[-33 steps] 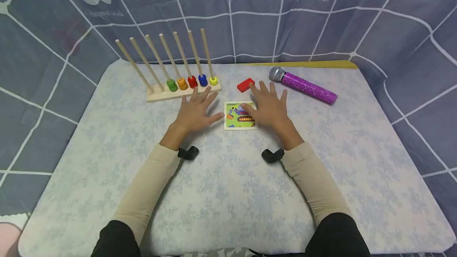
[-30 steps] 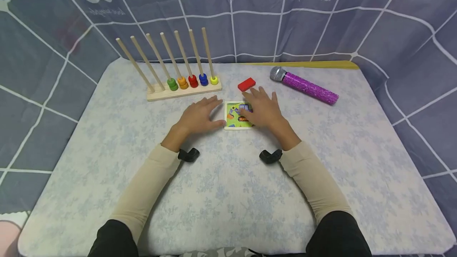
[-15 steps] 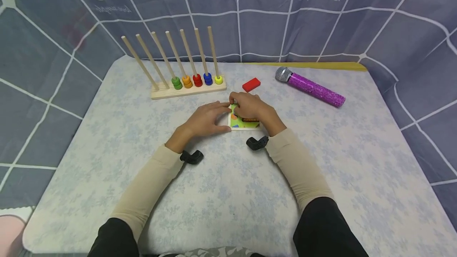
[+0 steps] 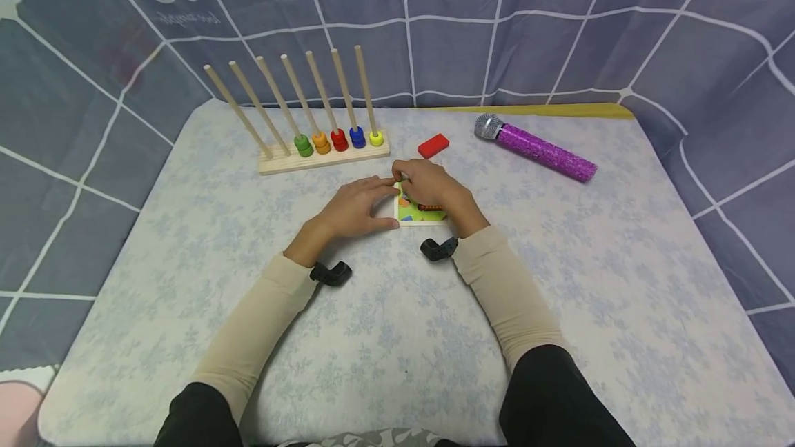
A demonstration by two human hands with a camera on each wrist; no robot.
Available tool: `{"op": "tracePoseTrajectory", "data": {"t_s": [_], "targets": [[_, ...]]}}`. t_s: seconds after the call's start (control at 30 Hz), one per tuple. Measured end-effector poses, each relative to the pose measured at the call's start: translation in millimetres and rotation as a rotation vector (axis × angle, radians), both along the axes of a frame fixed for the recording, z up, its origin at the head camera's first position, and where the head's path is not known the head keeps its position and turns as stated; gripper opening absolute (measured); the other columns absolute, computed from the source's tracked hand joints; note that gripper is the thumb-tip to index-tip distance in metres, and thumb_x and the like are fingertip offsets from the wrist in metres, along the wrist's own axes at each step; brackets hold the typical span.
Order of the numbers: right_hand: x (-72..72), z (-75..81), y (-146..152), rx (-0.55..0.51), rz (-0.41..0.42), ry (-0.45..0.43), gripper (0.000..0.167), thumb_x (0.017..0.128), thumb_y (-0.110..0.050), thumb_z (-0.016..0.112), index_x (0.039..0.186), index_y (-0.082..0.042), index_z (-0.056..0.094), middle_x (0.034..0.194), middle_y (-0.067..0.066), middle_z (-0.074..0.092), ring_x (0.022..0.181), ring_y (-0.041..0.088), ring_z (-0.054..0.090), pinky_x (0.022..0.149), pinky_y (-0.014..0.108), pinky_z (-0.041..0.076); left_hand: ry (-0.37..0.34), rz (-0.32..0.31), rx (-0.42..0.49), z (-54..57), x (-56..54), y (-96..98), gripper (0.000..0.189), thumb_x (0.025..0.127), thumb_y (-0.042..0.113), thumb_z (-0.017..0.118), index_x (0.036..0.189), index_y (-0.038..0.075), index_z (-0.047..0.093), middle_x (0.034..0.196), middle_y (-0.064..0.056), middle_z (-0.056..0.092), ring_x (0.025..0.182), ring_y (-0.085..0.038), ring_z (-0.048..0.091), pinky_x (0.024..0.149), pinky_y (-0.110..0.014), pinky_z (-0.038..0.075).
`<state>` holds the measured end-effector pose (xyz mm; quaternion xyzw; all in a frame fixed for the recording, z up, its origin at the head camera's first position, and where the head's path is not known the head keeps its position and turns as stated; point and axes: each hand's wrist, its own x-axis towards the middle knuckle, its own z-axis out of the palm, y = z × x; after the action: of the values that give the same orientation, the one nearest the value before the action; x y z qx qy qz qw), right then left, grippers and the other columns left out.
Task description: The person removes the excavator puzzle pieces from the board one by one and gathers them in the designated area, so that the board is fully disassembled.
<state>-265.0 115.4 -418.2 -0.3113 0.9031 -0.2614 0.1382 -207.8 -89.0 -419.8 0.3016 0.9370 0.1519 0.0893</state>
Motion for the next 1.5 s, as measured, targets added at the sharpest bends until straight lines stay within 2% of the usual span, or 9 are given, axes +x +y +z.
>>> {"op": "tracePoseTrajectory", "data": {"t_s": [0.1, 0.33, 0.53, 0.77, 1.13, 1.37, 1.5], "targets": [[1.5, 0.5, -4.5, 0.019, -0.019, 0.018, 0.014, 0.099, -0.003, 0.049, 0.105, -0.011, 0.058, 0.09, 0.008, 0.059, 0.072, 0.024, 0.049, 0.067, 0.037, 0.04, -0.008, 0.006, -0.002, -0.4, 1.0, -1.7, 0.068, 0.094, 0.055, 0.067, 0.15, 0.019, 0.051, 0.161, -0.002, 0.035, 0.147, -0.033, 0.031, 0.112, -0.057, 0.029], [2.6, 1.4, -9.2, 0.054, -0.038, 0.027, 0.011, 0.1, -0.004, 0.049, 0.102, -0.012, 0.057, 0.089, 0.007, 0.059, 0.073, 0.023, 0.05, 0.068, 0.037, 0.039, -0.013, -0.012, -0.023, 0.2, 2.8, -3.7, 0.068, 0.097, 0.056, 0.061, 0.155, 0.024, 0.044, 0.164, 0.001, 0.029, 0.148, -0.036, 0.026, 0.111, -0.06, 0.028], [0.8, 1.5, -13.5, 0.108, -0.042, 0.055, 0.011, 0.104, -0.01, 0.046, 0.099, -0.013, 0.055, 0.088, 0.006, 0.058, 0.078, 0.023, 0.051, 0.067, 0.037, 0.039, -0.004, -0.014, -0.035, 0.8, 3.4, -4.0, 0.067, 0.097, 0.057, 0.06, 0.155, 0.026, 0.044, 0.165, 0.002, 0.028, 0.148, -0.035, 0.026, 0.11, -0.061, 0.028], [-1.1, 0.7, -13.8, 0.142, -0.041, 0.069, 0.014, 0.105, -0.01, 0.044, 0.101, -0.013, 0.057, 0.093, 0.005, 0.061, 0.081, 0.024, 0.053, 0.071, 0.043, 0.043, 0.008, -0.014, -0.032, 0.7, 2.4, -1.5, 0.067, 0.096, 0.058, 0.061, 0.153, 0.027, 0.047, 0.164, 0.002, 0.029, 0.148, -0.034, 0.027, 0.11, -0.06, 0.029], [0.9, 2.0, -11.1, 0.085, -0.021, 0.063, 0.016, 0.104, -0.008, 0.042, 0.1, -0.011, 0.056, 0.091, 0.007, 0.06, 0.081, 0.025, 0.052, 0.071, 0.042, 0.043, -0.008, -0.011, 0.004, -3.1, 2.3, -2.0, 0.061, 0.096, 0.056, 0.062, 0.15, 0.029, 0.051, 0.164, 0.002, 0.03, 0.147, -0.036, 0.027, 0.109, -0.061, 0.027], [-0.1, 6.3, -7.2, 0.06, 0.005, 0.012, 0.017, 0.104, -0.007, 0.039, 0.104, -0.009, 0.055, 0.097, 0.01, 0.06, 0.086, 0.027, 0.052, 0.08, 0.042, 0.041, -0.009, -0.005, -0.011, -2.0, 3.5, -1.7, 0.061, 0.096, 0.058, 0.061, 0.15, 0.031, 0.051, 0.164, 0.003, 0.03, 0.147, -0.035, 0.027, 0.109, -0.061, 0.028], [-0.2, 8.6, -3.0, 0.045, 0.0, -0.008, 0.016, 0.103, -0.012, 0.039, 0.102, -0.011, 0.055, 0.093, 0.008, 0.057, 0.083, 0.026, 0.05, 0.078, 0.041, 0.04, -0.006, -0.004, -0.016, -1.8, 4.2, -1.4, 0.061, 0.096, 0.058, 0.061, 0.149, 0.03, 0.052, 0.164, 0.002, 0.03, 0.148, -0.035, 0.027, 0.11, -0.06, 0.027]]}}
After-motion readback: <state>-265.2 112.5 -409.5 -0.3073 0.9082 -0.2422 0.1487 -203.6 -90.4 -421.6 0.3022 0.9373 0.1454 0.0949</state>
